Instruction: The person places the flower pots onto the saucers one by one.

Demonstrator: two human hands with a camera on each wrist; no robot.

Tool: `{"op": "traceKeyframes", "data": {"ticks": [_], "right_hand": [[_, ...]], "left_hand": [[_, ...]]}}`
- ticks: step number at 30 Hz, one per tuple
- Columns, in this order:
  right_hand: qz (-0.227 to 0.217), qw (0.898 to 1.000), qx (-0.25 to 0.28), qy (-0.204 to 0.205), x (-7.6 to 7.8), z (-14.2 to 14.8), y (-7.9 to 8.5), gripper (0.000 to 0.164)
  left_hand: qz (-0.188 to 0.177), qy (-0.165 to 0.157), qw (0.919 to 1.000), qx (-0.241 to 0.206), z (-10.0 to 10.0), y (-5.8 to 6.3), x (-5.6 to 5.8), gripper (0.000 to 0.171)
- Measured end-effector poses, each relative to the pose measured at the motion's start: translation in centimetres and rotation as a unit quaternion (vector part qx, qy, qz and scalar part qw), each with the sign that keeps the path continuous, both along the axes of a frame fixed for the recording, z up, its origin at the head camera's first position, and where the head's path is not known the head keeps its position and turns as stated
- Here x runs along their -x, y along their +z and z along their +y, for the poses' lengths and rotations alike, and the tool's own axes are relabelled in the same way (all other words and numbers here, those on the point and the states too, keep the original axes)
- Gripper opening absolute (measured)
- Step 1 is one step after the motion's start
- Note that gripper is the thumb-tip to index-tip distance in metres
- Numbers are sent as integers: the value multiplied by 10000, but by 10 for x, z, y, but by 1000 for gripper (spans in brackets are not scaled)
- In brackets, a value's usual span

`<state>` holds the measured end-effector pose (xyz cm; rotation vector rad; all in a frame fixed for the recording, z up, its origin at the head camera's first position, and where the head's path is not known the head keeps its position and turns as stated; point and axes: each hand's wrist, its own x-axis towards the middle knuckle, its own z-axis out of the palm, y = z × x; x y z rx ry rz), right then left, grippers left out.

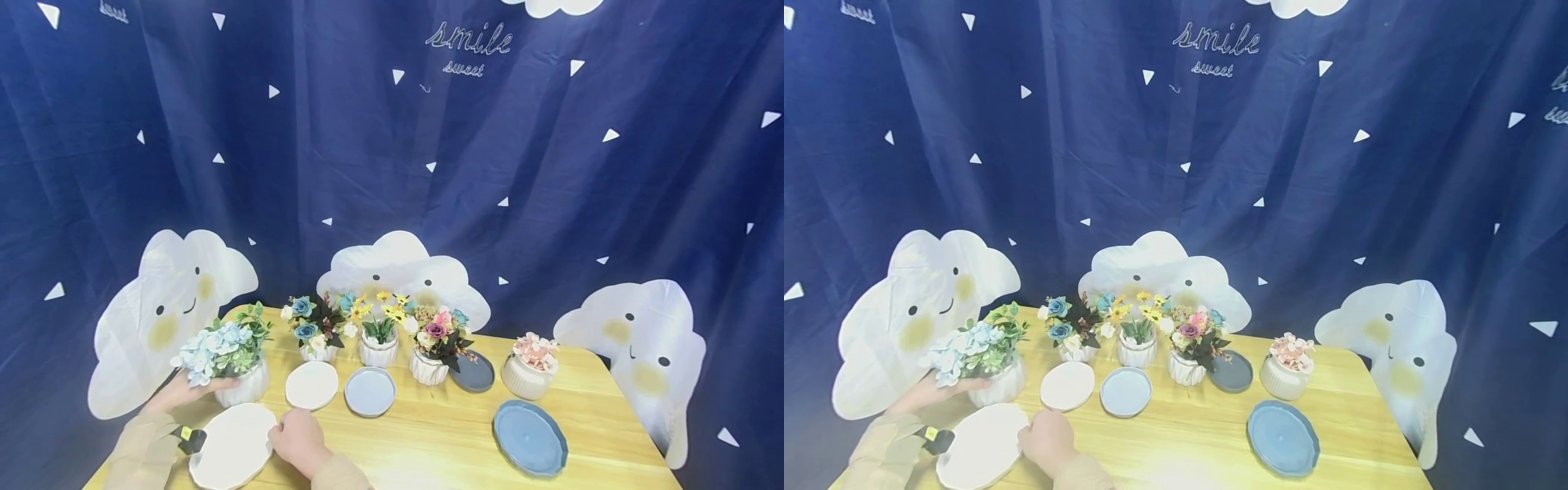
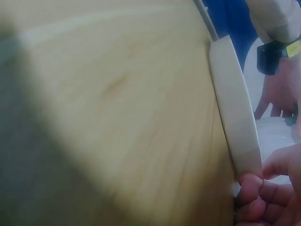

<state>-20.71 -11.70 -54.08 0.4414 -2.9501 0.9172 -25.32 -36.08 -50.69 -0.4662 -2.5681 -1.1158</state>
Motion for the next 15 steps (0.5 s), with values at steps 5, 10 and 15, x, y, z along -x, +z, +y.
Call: {"op": "traceKeyframes", "data": {"ticks": [5,10,15], "right_hand": [[-94,10000,-6,17,0,1,2,44],[-115,9999,-50,27,0,1,2,44],[15,9999,-108,71,0,2,3,44]], "left_hand": [[729,113,9958,548,-1,1,7,101],[495,254,9980,283,1,-2,7,103],[121,307,9994,98,3,-3,5,96]]}}
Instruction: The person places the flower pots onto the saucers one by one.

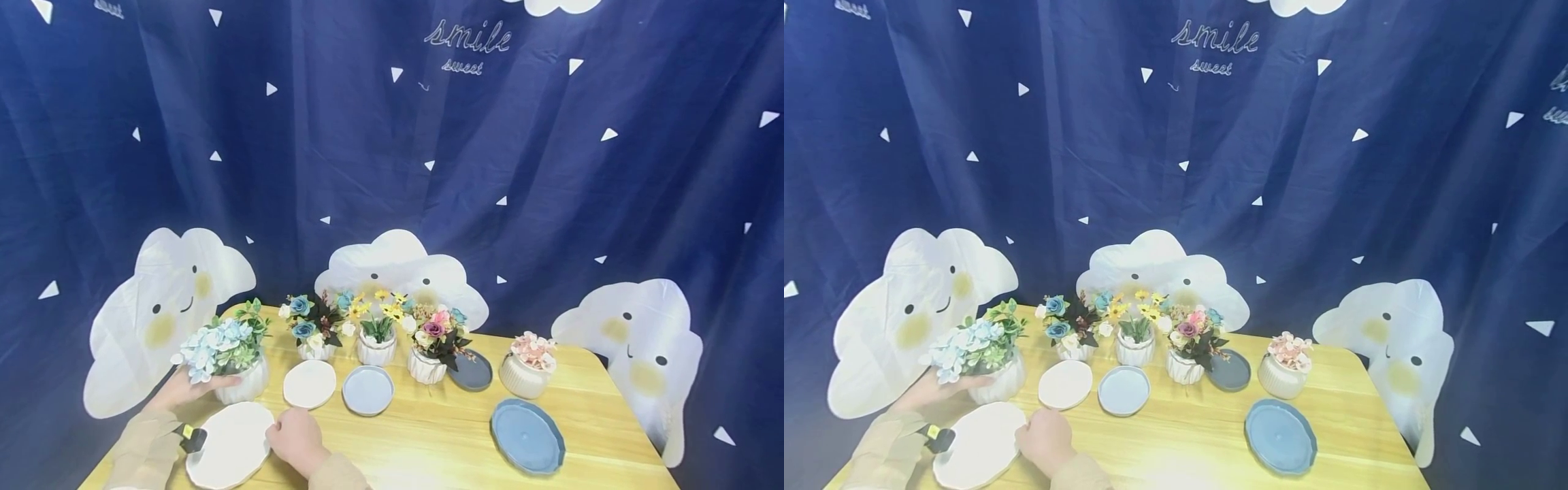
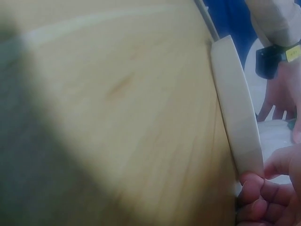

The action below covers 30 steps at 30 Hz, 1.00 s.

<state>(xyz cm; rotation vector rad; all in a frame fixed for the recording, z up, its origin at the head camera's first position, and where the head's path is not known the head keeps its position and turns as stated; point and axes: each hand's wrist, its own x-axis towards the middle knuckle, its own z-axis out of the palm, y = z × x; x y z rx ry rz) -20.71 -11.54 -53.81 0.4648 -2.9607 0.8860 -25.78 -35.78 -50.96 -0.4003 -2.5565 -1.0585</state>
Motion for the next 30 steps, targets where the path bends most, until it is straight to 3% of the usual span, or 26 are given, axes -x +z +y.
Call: {"op": "traceKeyframes", "data": {"ticks": [8,18,27,30], "right_hand": [[-5,10000,-35,20,0,-1,0,44],[-352,9993,114,-47,4,-3,-3,46],[-438,9987,182,-171,6,-4,1,45],[-450,9985,150,-265,7,-5,1,45]], "left_hand": [[-162,59,9998,54,-4,3,-1,91],[208,244,9993,-188,-8,5,-3,98],[-270,494,9982,-202,-6,19,-9,96],[-337,423,9983,-215,-6,22,-10,95]]}}
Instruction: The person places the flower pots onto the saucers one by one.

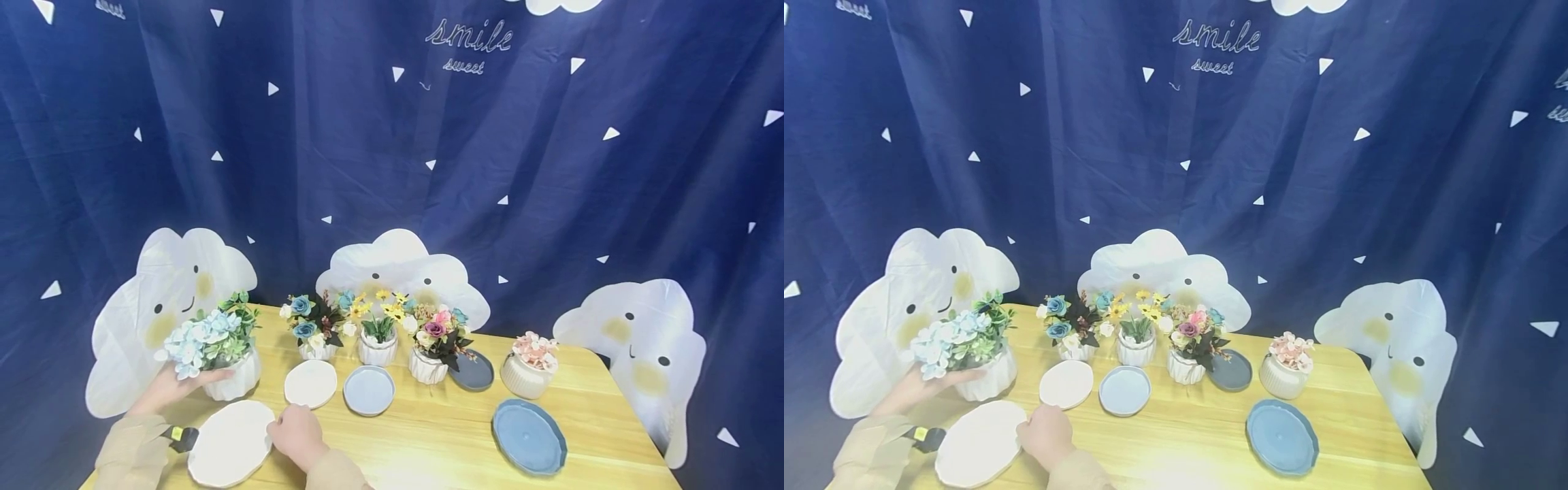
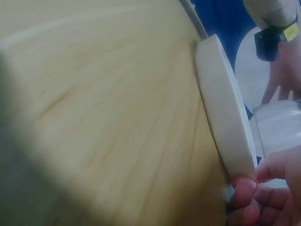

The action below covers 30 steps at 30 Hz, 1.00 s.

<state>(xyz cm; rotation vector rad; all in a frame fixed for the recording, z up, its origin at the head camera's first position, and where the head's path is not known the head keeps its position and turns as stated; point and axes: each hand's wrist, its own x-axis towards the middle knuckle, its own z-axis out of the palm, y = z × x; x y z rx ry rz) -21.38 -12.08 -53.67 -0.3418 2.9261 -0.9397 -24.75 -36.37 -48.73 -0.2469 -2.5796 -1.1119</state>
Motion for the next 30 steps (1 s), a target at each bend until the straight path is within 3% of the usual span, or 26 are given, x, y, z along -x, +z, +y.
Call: {"op": "traceKeyframes", "data": {"ticks": [9,17,26,30], "right_hand": [[-117,9998,71,-144,1,-6,0,46],[-183,9994,194,-239,1,-10,-2,45],[-122,9992,-5,-392,-3,-11,4,43],[-66,9988,-140,-456,-5,-12,7,43]], "left_hand": [[504,-64,9984,-255,3,13,-9,93],[-13,-13,10000,-76,5,28,-24,93],[-319,-123,9994,-53,9,35,-43,90],[-254,-119,9996,14,12,34,-52,85]]}}
